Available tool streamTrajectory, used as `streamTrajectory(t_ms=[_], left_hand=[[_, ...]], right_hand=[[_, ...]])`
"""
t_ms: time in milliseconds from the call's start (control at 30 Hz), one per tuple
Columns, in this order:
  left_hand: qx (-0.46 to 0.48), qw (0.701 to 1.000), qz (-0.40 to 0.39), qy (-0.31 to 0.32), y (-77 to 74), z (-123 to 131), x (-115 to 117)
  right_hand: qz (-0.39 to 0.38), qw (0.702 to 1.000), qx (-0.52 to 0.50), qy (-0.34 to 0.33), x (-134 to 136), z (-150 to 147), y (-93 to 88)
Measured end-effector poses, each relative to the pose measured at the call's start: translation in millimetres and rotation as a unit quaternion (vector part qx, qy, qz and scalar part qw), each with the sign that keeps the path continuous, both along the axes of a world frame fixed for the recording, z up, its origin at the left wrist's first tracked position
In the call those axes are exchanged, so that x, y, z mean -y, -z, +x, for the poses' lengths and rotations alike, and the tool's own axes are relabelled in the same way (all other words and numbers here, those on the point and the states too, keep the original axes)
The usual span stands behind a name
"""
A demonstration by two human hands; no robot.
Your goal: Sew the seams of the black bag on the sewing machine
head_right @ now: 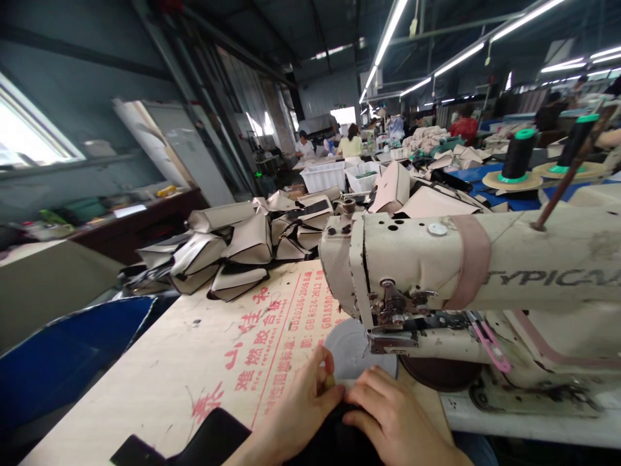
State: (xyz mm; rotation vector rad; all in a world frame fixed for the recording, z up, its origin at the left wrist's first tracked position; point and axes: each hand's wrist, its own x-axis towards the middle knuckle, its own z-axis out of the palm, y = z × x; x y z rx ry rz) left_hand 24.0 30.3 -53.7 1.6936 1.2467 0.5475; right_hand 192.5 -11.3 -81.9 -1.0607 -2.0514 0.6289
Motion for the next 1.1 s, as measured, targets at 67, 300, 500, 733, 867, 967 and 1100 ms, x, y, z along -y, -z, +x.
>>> streamTrajectory(t_ms=[67, 300, 500, 733, 867, 967, 1100], left_hand=[[0.0, 1.0, 0.003, -0.027, -3.5, -1.1, 2.0], [-0.094, 0.982, 0.132, 0.098, -45.8, -20.3, 28.0], [-0.229, 0.902, 0.313, 0.189, -29.5, -23.1, 35.1], [-0.229, 0.913, 0.291, 0.174, -26.4, -17.5, 26.6], [-0.206, 0.926, 0.272, 0.161, -28.2, -15.0, 21.3], [-0.201, 0.944, 0.227, 0.134, -32.3, -14.8, 17.9], [-0.202, 0.951, 0.175, 0.155, -43.0, -25.2, 10.6]], right_hand=[[0.027, 0.999, 0.016, 0.003, -1.4, -0.4, -0.9], [0.038, 0.999, -0.005, 0.024, -3.4, -1.0, -1.6], [0.01, 0.999, -0.024, 0.043, 0.0, 0.6, -0.8], [-0.004, 1.0, 0.004, 0.014, -0.5, 2.2, -8.3], [-0.036, 0.999, 0.015, 0.006, -5.4, -2.2, -10.3], [-0.047, 0.998, -0.004, 0.03, -9.4, -5.2, -7.2], [-0.055, 0.996, -0.037, 0.055, -11.9, -5.0, -2.1]])
